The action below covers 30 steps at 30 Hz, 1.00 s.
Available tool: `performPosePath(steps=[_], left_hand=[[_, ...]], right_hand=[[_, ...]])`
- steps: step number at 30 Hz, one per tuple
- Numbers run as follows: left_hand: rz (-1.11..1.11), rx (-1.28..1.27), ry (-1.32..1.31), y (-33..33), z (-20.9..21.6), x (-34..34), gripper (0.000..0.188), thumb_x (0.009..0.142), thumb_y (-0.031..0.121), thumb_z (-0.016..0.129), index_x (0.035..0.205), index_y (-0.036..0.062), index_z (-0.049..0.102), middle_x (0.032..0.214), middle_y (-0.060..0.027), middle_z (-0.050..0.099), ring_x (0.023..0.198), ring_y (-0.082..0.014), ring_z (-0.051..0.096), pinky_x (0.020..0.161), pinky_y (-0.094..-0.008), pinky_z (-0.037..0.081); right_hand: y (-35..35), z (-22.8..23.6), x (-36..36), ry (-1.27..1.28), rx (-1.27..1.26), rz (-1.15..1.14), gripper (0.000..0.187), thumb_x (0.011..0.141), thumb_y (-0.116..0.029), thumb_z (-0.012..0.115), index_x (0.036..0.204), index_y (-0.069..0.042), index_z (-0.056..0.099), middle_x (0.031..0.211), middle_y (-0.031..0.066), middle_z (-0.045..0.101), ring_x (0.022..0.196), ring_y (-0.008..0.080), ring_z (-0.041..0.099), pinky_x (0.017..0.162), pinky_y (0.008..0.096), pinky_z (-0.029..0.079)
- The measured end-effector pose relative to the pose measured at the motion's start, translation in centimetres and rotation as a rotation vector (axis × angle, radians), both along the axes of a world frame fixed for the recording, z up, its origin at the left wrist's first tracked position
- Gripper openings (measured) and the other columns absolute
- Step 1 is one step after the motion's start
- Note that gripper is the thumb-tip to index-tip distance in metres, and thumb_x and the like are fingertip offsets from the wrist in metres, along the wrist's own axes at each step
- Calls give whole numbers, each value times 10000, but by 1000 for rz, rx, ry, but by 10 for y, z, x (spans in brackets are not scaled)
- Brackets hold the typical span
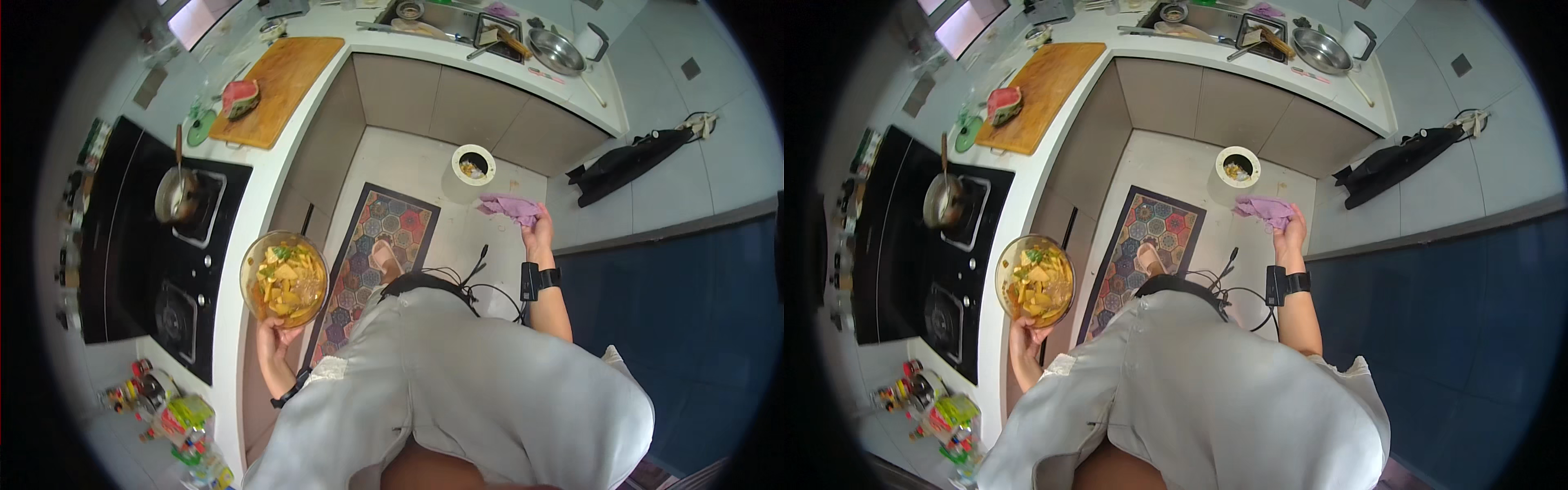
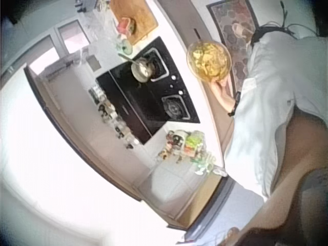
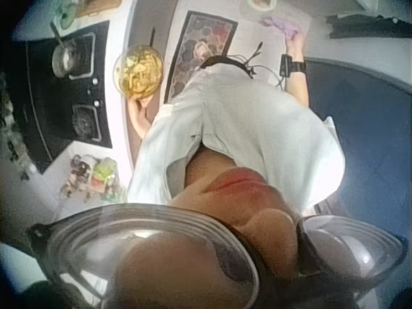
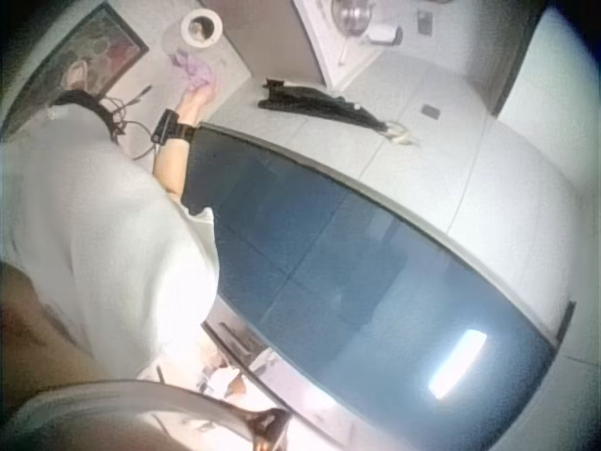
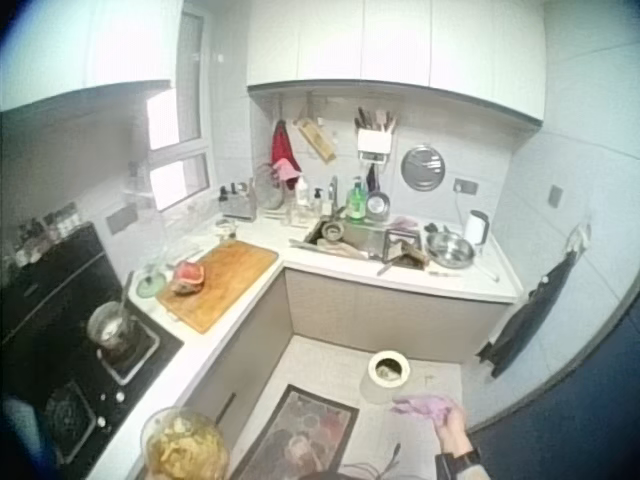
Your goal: The recorder cleans the table and the baby chair after a meal.
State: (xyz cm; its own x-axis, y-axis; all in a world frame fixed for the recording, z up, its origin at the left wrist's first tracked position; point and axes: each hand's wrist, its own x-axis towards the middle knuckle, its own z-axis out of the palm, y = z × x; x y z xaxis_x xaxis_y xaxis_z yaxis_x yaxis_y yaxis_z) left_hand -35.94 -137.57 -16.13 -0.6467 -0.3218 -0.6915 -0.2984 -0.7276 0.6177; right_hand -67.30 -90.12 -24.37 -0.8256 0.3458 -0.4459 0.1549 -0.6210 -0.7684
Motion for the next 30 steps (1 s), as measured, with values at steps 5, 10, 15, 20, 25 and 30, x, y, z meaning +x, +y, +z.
performPosePath(steps=[5, 10, 15, 20, 25, 30], left_hand=[[-53, -50, 25, -32, -3, -142, 620, 651, 32, 379, 1236, -6, 175, 1068, -270, 451, 787, -369, 574, 558, -379, 544], [-182, -95, 45, -48, 10, -260, 685, 654, -4, 358, 1279, 51, 82, 1084, -297, 417, 760, -364, 582, 519, -367, 548], [-234, -68, 94, -52, 24, -340, 742, 623, -18, 341, 1302, 114, 73, 1128, -288, 398, 842, -423, 539, 579, -416, 536], [-147, -58, 118, -39, 27, -374, 742, 634, 2, 362, 1311, 130, 86, 1049, -277, 463, 777, -337, 587, 640, -405, 522], [41, 58, 18, -18, 35, -398, 671, 671, 11, 344, 1286, 55, 78, 948, -262, 514, 762, -350, 584, 654, -419, 522], [267, 66, 135, 9, 16, -382, 555, 667, 13, 350, 1180, -110, 175, 918, -307, 502, 776, -380, 571, 649, -416, 523]], right_hand=[[-29, 19, -86, -57, -19, -115, 317, 800, -10, 298, 1090, -4, 427, 961, 135, 527, 854, 238, 536, 743, 353, 463], [-1, 23, -178, 221, 82, 99, 266, 829, -63, 332, 1059, -7, 454, 945, 117, 536, 852, 229, 540, 756, 347, 453], [-6, 43, -279, 130, 124, -179, 290, 753, 6, 295, 967, 7, 490, 938, 128, 536, 824, 232, 544, 726, 353, 467], [2, 23, -405, 315, 238, -49, 223, 829, -112, 377, 950, 0, 528, 898, 98, 567, 790, 193, 552, 720, 307, 457], [40, -54, -516, 409, 775, -180, 284, 757, -3, 371, 1012, 12, 494, 954, 120, 528, 799, 233, 529, 748, 359, 452], [62, -154, -593, 273, 825, 391, 219, 748, -52, 431, 933, 8, 533, 843, 102, 566, 756, 215, 530, 654, 326, 454]])
